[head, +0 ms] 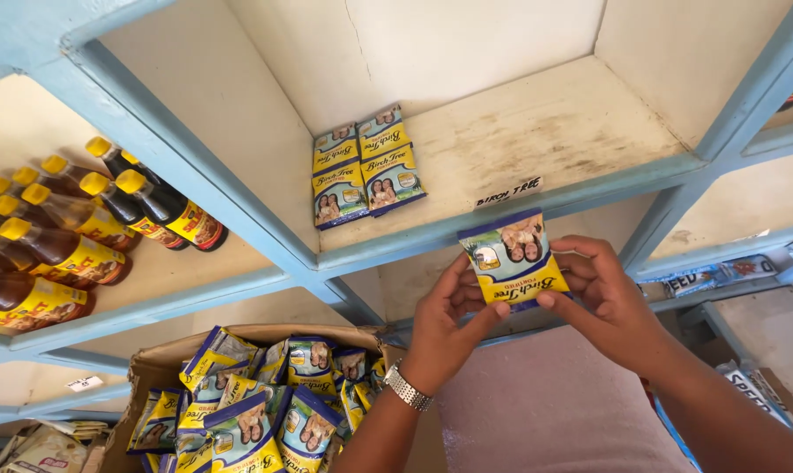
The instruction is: Arranging milk powder packets on a store shelf.
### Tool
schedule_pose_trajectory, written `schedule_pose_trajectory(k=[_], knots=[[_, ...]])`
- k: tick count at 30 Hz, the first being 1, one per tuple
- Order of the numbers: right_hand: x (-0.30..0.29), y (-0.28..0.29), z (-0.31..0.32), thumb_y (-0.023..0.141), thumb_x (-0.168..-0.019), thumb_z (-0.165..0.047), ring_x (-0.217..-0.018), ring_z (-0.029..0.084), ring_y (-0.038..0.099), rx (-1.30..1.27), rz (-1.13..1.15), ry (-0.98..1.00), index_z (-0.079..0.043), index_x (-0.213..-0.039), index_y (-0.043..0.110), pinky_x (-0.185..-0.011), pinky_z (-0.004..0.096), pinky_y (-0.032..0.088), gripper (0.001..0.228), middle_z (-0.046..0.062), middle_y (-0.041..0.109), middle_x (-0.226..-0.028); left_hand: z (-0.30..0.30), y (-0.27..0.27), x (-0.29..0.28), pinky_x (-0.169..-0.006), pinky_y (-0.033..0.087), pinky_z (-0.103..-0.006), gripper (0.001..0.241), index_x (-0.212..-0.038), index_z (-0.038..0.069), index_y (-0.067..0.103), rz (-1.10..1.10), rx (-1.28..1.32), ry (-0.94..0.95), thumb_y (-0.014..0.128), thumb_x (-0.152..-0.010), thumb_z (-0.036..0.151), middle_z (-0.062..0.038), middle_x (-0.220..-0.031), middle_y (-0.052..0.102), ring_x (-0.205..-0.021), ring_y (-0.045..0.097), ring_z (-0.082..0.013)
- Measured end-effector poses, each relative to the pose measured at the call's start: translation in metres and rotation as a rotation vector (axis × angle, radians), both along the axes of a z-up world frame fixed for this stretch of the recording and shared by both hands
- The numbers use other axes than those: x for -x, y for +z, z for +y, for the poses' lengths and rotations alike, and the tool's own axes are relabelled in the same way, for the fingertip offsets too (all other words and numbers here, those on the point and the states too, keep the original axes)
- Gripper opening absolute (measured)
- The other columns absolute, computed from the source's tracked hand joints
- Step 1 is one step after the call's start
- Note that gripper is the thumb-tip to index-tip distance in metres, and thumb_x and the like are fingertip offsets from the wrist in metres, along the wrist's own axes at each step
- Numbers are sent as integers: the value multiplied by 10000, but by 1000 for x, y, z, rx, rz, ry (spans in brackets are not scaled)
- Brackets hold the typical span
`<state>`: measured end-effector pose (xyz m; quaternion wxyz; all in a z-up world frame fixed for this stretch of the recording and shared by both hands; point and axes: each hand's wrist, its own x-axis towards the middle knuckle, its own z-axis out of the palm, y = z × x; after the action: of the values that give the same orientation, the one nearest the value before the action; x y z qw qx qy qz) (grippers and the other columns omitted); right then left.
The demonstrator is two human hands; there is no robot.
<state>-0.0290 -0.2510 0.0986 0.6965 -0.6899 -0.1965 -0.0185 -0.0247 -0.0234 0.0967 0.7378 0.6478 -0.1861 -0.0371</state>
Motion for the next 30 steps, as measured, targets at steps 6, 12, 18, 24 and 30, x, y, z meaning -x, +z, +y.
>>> schedule_pose_trajectory(k=[6,12,18,24,30], knots=[[-18,22,-1,642,-918,33,-1185,191,670,-29,-134,2,-95,-1446,365,-906,301,562,610,175,663,-1263,-2,26,-21,-886,616,-286,709,-1526,0,445,-104,-33,62,769,-897,50,-68,-1320,643,-1087,711,-152],[-62,42,-1,626,-980,25,-1070,160,681,-23,-205,-30,-87,-1482,386,-883,272,556,567,155,693,-1166,-2,34,-72,-805,618,-274,692,-1503,7,501,-325,-155,182,813,-889,79,-75,-1248,669,-1045,713,-142],[-103,52,4,596,-976,12,-1090,139,683,-106,-229,20,-108,-1502,326,-894,280,581,604,126,673,-1177,-10,42,-109,-754,609,-245,893,-1607,95,342,-341,-142,256,828,-858,118,-83,-1162,705,-923,702,-104],[-139,83,3,650,-979,-37,-938,144,660,136,-280,-85,-163,-1535,341,-772,277,526,648,114,686,-1082,-8,74,-141,-732,585,-261,920,-1612,135,305,-424,-235,349,831,-857,161,-79,-1115,747,-891,714,-106],[-189,83,17,620,-954,-97,-943,158,671,338,-285,-39,-208,-1531,320,-780,324,529,659,123,722,-1069,-10,71,-152,-946,449,-448,765,-1525,147,434,-679,-688,666,800,-870,299,-82,-1056,756,-1009,669,-228]])
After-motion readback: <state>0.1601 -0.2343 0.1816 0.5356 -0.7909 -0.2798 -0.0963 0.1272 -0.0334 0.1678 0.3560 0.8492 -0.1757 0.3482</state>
